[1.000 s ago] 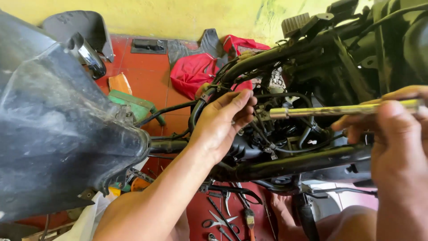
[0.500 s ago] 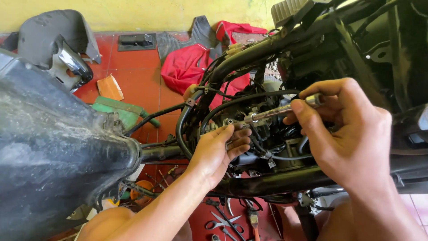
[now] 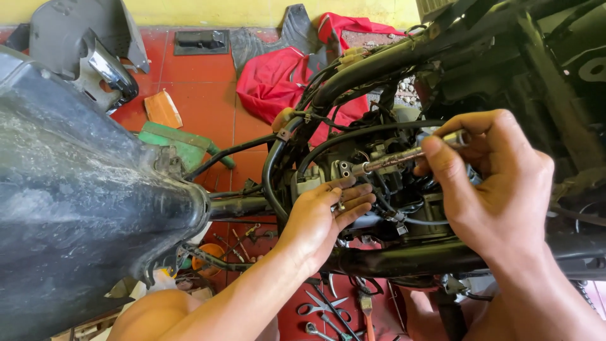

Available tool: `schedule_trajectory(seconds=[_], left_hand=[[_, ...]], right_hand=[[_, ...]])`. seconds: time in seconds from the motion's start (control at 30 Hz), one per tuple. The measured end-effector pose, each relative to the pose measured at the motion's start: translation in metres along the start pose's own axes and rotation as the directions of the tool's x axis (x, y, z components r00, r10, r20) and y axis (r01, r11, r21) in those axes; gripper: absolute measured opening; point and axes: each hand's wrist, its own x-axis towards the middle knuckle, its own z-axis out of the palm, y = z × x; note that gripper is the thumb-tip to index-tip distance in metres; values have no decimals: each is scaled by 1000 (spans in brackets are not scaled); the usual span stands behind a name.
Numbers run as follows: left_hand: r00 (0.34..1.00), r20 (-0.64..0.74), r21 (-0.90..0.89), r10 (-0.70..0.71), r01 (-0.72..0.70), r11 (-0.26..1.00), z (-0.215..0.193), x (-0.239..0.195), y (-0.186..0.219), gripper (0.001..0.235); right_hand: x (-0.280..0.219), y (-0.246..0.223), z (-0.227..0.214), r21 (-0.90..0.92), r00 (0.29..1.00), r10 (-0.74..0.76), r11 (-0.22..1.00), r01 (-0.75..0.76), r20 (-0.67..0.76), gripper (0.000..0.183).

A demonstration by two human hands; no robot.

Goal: Performing final adjustments and cleaning on a motorcycle engine using various hand tools.

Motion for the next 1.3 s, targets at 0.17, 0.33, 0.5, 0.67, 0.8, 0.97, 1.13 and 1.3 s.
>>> schedule_trajectory(seconds=[0.17,0.33,0.5,0.67,0.8,0.97,1.13,1.3], left_hand=[[999,36,-22,30,-29,999,4,-9,7,29],[996,68,-92,56,-49,995,16,-19,21,31],[981,143,-149,128,-106,983,15,7,20,26],[973,118,-203,197,-171,964,17,34,18,18],[974,79,-97,213,-205,974,26,36,21,23],[978,-5,0,206,-206,978,29,38,35,23],[946,56,-93,321,-315,945,9,81,22,29],[869,-21,-152,495,-492,857,7,90,55,20]], right_hand=[[2,3,7,714,972,218,695,-89,-90,18],[-10,-16,-1,373,989,-125,916,148,-85,13],[2,-21,25,-93,709,-638,720,687,301,9],[13,12,54,-265,844,-369,833,486,390,22],[23,17,59,-266,862,-233,887,378,449,20],[36,14,49,-332,841,-168,865,376,515,15],[68,2,65,-402,838,-63,856,324,542,20],[85,23,89,-379,826,-95,855,354,556,33]])
